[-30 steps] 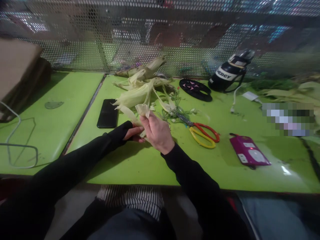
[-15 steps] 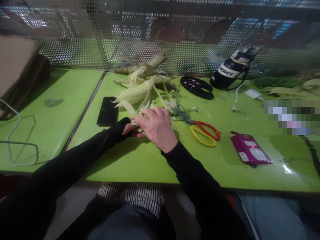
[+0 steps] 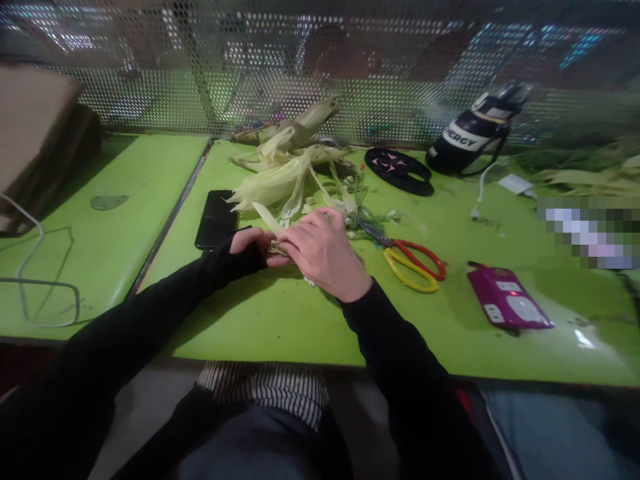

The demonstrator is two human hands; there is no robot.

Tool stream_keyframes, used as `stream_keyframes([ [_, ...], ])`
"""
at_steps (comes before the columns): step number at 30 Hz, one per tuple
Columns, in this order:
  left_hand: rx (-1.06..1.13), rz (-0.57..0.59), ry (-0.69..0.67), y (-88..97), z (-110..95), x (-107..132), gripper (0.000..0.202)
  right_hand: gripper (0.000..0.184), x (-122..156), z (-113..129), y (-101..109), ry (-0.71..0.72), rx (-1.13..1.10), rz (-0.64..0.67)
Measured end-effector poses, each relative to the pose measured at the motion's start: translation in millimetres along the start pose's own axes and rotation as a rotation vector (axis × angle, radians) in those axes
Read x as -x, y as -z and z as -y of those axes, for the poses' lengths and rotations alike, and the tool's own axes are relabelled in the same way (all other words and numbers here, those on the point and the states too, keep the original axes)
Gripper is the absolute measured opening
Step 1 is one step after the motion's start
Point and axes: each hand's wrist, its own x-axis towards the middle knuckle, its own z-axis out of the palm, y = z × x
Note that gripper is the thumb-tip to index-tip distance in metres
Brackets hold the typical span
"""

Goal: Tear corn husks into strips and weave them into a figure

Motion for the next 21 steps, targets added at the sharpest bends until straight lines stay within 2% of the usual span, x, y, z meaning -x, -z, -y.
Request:
stream_keyframes([
  [3, 0.032, 0.008, 0.01, -2.3, -2.7, -0.1, 0.033, 0.019, -1.3, -0.1, 4.0, -0.06, -0.037, 0.038],
  [6, 0.005, 0.037, 0.087, -6.3, -14.4, -0.6, 0.01, 0.02, -1.7, -0.6, 5.8, -0.124, -0.073, 0.038],
  [7, 0.049, 0.043, 0.135, -7.4, -18.3, -0.9, 0.003, 0.021, -1.6, -0.7, 6.2, -0.137, -0.074, 0.039],
  [10, 0.318, 0.026, 0.315, -9.9, -24.5, -2.2, 0.018, 0.022, -1.1, -0.9, 7.0, -0.157, -0.062, 0.043],
  [12, 0.445, -0.006, 0.391, -11.1, -23.4, -3.2, 0.02, 0.022, -0.8, -0.8, 7.0, -0.165, -0.065, 0.048],
  [16, 0.422, -0.029, 0.373, -13.5, -16.9, -4.2, 0.013, 0.018, -0.4, -0.4, 5.2, -0.195, -0.091, 0.044],
  [21, 0.316, -0.04, 0.305, -16.4, -15.0, -3.9, 0.017, 0.012, -0.3, -0.2, 3.1, -0.252, -0.1, 0.004],
])
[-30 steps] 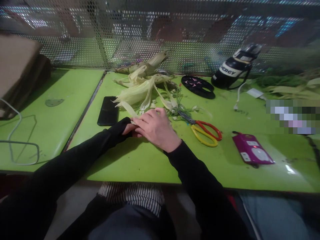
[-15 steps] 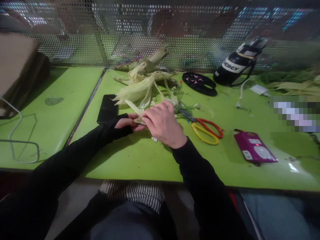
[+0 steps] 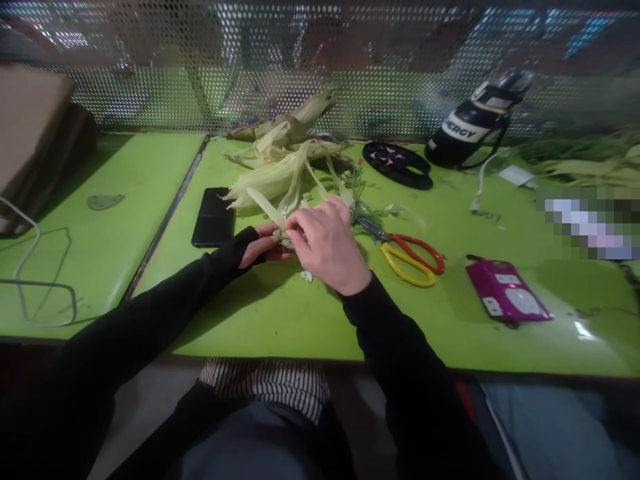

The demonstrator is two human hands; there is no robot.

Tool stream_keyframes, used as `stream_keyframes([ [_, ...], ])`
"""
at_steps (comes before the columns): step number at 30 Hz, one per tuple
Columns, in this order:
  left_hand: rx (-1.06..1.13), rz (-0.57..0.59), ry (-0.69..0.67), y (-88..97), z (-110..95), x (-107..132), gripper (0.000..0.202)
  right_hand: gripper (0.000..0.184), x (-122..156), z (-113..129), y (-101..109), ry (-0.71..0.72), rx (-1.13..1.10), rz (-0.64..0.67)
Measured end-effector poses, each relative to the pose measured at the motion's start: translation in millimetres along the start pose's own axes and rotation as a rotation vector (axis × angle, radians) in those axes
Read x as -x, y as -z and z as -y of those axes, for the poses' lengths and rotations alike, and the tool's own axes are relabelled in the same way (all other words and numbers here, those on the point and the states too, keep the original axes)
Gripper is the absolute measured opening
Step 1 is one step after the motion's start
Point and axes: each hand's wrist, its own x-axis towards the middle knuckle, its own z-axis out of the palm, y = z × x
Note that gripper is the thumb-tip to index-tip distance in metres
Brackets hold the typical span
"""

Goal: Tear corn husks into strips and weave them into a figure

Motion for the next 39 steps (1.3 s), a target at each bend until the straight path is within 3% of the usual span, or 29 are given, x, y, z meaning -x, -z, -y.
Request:
stream_keyframes([
  [8, -0.034, -0.034, -0.007, 2.2, 2.6, -3.2, 0.019, 0.02, -1.0, -2.6, 3.3, 0.009, -0.017, 0.102],
  [14, -0.126, -0.007, -0.092, 9.9, 10.7, -7.4, 0.028, 0.021, -0.9, -2.2, -3.1, -0.06, 0.009, 0.063],
  [17, -0.124, 0.02, -0.086, 13.1, 14.9, -9.6, 0.03, 0.019, -1.4, -3.6, -2.5, -0.011, -0.032, 0.121],
  [20, -0.067, 0.008, -0.068, 13.8, 17.8, -13.4, 0.03, 0.018, -1.5, -4.4, -4.2, 0.003, 0.0, 0.089],
  [27, 0.068, -0.107, -0.068, 4.9, 10.4, -13.8, 0.023, 0.014, -1.1, -2.3, -12.2, -0.036, 0.002, -0.059],
  [34, 0.03, -0.3, 0.022, -10.2, -12.4, -2.4, 0.007, 0.013, -1.6, -5.1, -7.5, 0.051, -0.012, 0.029],
  [39, 0.046, -0.285, 0.028, -14.2, -14.7, 0.6, 0.012, 0.017, -2.1, -5.8, -3.7, 0.052, -0.039, 0.022],
])
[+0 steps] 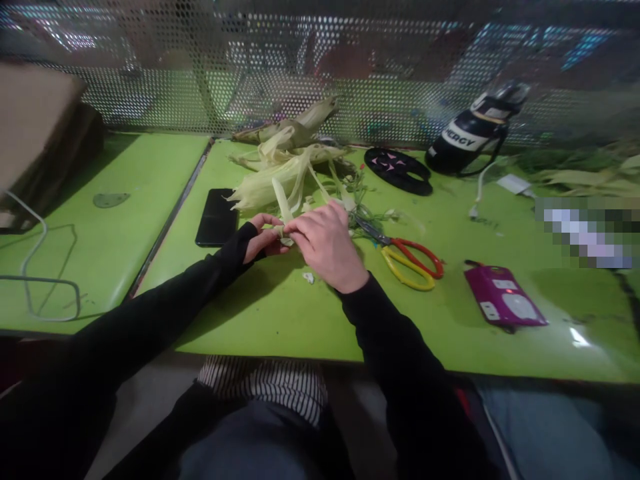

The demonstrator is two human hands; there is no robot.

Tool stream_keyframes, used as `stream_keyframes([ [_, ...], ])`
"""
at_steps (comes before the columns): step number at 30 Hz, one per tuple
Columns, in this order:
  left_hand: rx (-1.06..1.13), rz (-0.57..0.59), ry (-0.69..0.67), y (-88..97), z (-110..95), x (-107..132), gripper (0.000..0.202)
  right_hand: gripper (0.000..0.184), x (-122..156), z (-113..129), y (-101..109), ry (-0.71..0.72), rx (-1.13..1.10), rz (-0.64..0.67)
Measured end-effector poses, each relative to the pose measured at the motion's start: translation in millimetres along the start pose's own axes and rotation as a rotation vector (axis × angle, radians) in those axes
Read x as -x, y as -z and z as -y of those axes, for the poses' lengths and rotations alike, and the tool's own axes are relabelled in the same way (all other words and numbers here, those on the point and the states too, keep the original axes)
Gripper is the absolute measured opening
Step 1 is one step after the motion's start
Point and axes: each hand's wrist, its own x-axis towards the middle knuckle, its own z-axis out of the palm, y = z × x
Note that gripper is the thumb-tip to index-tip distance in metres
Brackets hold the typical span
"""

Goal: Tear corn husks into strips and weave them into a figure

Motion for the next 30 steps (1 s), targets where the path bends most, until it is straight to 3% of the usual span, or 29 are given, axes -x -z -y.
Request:
stream_keyframes([
  [5, 0.049, 0.065, -0.014, 6.6, 8.7, -3.2, 0.014, 0.016, -1.8, -0.7, 5.6, 0.045, -0.079, 0.062],
  [10, 0.057, 0.083, -0.022, 13.6, 10.3, -5.5, 0.017, 0.014, -2.6, 0.9, 3.7, -0.02, -0.1, 0.016],
  [16, 0.051, 0.04, 0.09, 11.7, 5.8, -7.1, 0.018, 0.006, -2.0, 1.8, 4.6, 0.006, -0.11, 0.028],
  [20, 0.034, 0.075, 0.045, 12.8, 12.4, -10.0, 0.018, 0.007, -1.9, 4.0, -2.0, 0.007, -0.097, 0.006],
  [24, 0.02, 0.079, 0.008, 12.2, 11.5, -7.5, 0.018, 0.004, -1.2, 8.6, -9.8, 0.001, -0.054, -0.066],
  [27, 0.083, 0.024, -0.029, 8.4, 5.1, -4.4, 0.019, 0.011, -1.1, 6.4, -5.6, -0.012, -0.03, -0.205],
  [30, 0.15, -0.007, -0.098, 5.2, 0.2, -4.5, 0.021, 0.024, -2.0, -1.8, 4.4, -0.19, 0.013, -0.33],
])
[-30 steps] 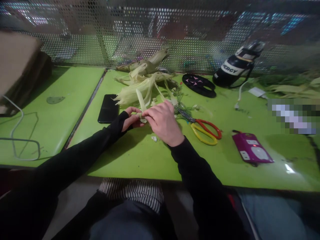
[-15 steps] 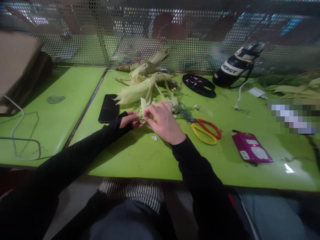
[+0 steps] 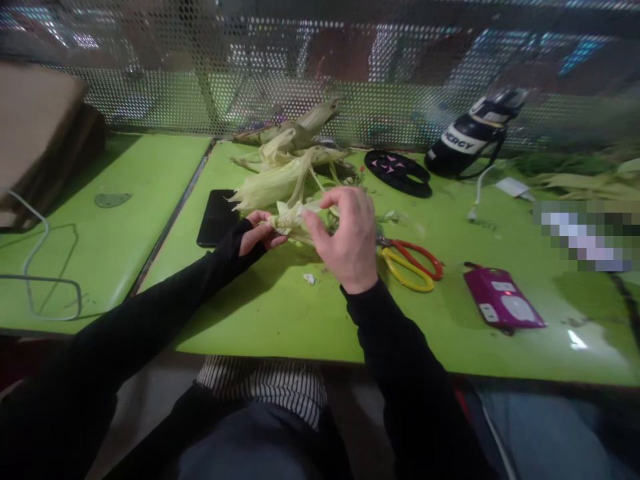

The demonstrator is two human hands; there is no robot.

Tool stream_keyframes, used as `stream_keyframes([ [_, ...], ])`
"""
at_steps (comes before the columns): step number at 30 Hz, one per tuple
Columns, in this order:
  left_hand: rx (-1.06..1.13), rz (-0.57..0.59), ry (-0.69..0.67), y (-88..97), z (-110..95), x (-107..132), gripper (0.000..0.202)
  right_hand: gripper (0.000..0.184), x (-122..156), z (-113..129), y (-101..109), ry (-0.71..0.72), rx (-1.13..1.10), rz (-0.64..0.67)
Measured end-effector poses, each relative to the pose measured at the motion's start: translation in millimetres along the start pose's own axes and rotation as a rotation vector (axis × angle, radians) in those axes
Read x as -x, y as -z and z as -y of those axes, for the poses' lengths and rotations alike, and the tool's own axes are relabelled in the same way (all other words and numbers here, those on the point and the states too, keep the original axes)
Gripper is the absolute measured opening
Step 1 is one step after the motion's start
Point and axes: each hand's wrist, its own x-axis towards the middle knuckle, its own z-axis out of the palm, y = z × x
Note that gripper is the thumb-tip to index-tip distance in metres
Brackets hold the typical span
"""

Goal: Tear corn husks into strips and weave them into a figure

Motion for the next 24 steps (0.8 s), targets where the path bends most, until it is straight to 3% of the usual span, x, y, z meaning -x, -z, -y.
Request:
stream_keyframes([
  [5, -0.015, -0.001, -0.026, -3.0, -0.7, -0.4, 0.022, 0.055, -0.7, -5.0, -2.3, -0.233, -0.128, 0.345],
  [11, -0.156, 0.089, -0.052, -2.4, -2.0, 8.2, 0.017, 0.046, 11.8, 1.3, -26.8, -0.422, -0.604, 0.256],
  [14, -0.288, 0.126, -0.115, 0.0, -6.1, 10.4, 0.015, 0.048, 11.8, -1.6, -27.7, -0.551, -0.841, 0.338],
  [19, -0.451, 0.189, -0.182, 3.0, -13.4, 8.8, 0.011, 0.049, 7.3, -4.5, -21.5, -0.648, -0.964, 0.472],
  [21, -0.475, 0.234, -0.19, 3.0, -13.6, 8.2, 0.006, 0.044, 6.0, -1.7, -21.4, -0.659, -1.045, 0.409],
  [24, -0.427, 0.158, -0.221, 1.5, -11.5, 7.7, 0.011, 0.038, 4.7, 3.2, -23.0, -0.627, -1.177, 0.271],
])
